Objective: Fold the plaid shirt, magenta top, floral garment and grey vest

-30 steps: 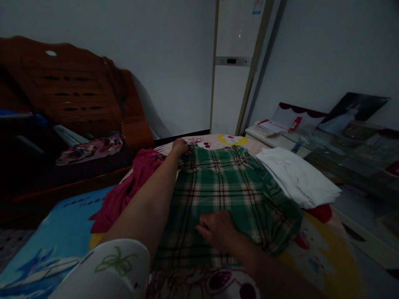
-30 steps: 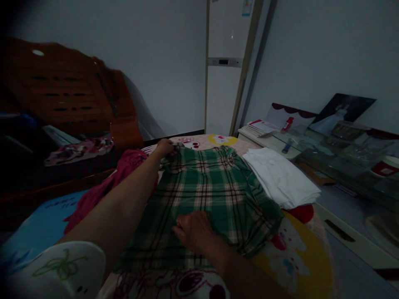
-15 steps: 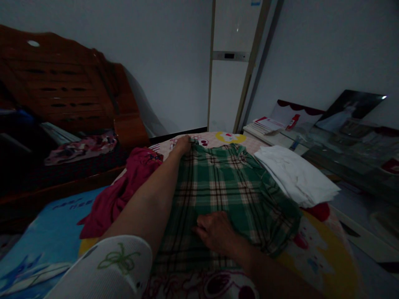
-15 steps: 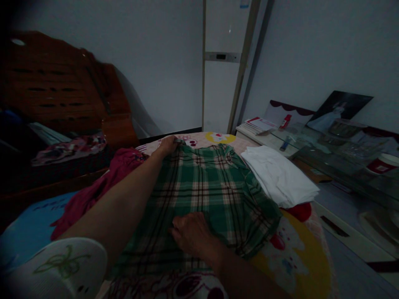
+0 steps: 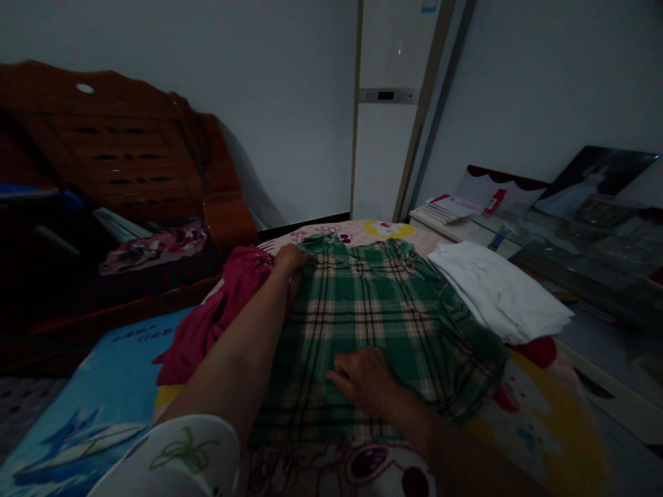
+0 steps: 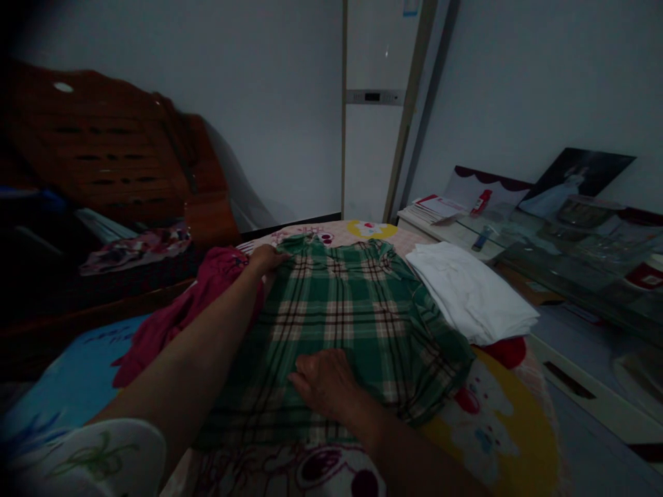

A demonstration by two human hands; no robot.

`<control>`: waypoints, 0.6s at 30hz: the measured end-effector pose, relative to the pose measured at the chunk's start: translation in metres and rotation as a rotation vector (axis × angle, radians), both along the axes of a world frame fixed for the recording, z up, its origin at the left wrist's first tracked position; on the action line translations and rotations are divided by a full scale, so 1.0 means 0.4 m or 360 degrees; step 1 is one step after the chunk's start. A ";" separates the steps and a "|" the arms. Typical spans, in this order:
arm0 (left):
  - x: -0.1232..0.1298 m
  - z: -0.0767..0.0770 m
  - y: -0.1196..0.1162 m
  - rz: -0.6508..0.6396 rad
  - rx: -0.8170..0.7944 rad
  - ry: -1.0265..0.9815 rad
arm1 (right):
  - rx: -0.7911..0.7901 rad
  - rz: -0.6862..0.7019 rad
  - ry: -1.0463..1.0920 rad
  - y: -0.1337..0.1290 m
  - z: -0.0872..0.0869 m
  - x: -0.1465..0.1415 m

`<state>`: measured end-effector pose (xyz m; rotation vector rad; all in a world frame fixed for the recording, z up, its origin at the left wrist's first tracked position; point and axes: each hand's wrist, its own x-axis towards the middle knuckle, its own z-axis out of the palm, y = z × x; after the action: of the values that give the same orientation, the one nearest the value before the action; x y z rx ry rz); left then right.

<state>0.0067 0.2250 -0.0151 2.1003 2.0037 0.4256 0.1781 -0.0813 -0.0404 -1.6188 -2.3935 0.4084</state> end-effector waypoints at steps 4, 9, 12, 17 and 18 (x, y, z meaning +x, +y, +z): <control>0.027 -0.005 -0.018 0.0001 -0.0088 0.0097 | -0.0002 -0.0011 -0.0046 -0.002 0.002 0.000; 0.015 0.012 -0.026 0.0308 0.0044 0.0208 | 0.0011 0.0001 -0.0047 -0.003 0.003 -0.001; 0.020 0.010 -0.030 0.0267 0.0206 0.0224 | -0.0024 -0.0002 -0.0079 -0.001 0.005 -0.002; 0.135 0.008 -0.018 -0.0081 0.0458 0.0176 | -0.0009 0.0003 -0.0092 0.000 0.007 -0.005; 0.170 0.009 -0.014 -0.0165 0.0450 0.0137 | 0.0001 0.0000 -0.0097 0.000 0.007 -0.005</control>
<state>0.0747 0.2194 -0.0114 2.4149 1.9671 0.6437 0.1761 -0.0812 -0.0374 -1.6540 -2.4376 0.3637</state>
